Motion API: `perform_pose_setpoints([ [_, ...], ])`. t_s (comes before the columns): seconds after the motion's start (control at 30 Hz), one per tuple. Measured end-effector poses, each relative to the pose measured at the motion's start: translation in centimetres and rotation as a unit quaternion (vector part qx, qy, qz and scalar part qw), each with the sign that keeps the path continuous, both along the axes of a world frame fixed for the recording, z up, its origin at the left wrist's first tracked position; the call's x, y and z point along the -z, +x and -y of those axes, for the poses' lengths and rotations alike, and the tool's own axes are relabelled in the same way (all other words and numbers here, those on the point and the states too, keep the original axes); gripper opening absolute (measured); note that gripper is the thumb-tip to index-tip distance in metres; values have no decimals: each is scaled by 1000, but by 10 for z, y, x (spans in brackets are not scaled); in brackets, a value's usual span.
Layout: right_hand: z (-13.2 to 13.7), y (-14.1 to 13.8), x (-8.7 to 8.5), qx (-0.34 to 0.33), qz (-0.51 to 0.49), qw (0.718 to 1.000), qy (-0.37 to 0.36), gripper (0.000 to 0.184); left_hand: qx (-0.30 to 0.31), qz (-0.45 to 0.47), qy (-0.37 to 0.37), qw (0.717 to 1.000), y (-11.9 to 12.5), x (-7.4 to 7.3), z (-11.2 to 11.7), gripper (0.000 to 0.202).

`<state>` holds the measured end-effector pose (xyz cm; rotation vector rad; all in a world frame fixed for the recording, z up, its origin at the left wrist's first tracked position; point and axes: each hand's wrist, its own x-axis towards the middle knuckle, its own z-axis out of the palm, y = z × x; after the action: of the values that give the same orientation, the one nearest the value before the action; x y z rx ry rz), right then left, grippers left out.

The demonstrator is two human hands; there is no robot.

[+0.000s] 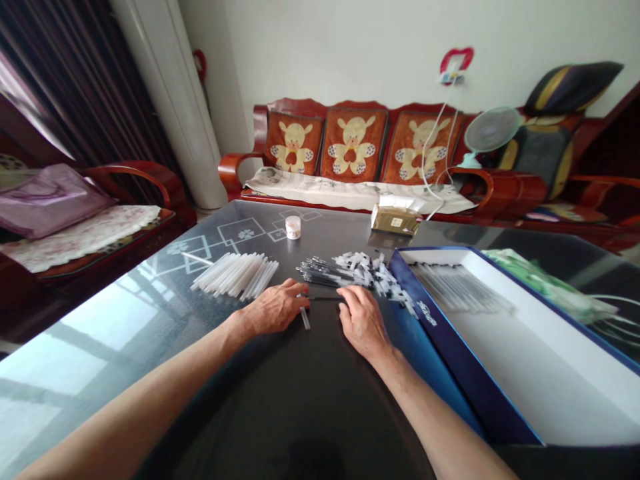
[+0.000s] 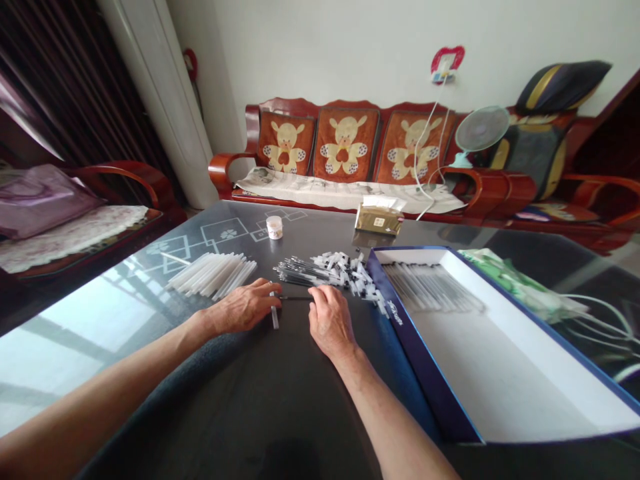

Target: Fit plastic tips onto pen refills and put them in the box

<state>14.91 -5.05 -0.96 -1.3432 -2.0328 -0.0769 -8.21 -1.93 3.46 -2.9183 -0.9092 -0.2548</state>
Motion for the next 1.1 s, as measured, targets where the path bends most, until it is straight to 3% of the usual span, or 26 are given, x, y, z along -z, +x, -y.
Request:
perform_pose_setpoints([
  [0.17,-2,1,4,48,3,998,-28,15,23,26,-17,999,-1,1,-1,21],
  [0.3,-5,3,7,57,-21,998,-26,15,19,119,-37,992,1,7,-11,18],
  [0.43,-10,9,10,114,-163,980,-21,19,-28,225,0,974,24,11,-25,27],
  [0.57,-13,16,11,141,-284,948,-26,29,-132,179,14,975,55,17,-30,34],
  [0.77,-15,17,11,108,-305,946,9,29,-119,183,38,975,62,30,-39,34],
  [1.1,-16,16,10,94,-252,963,6,28,-158,215,36,963,61,30,-42,31],
])
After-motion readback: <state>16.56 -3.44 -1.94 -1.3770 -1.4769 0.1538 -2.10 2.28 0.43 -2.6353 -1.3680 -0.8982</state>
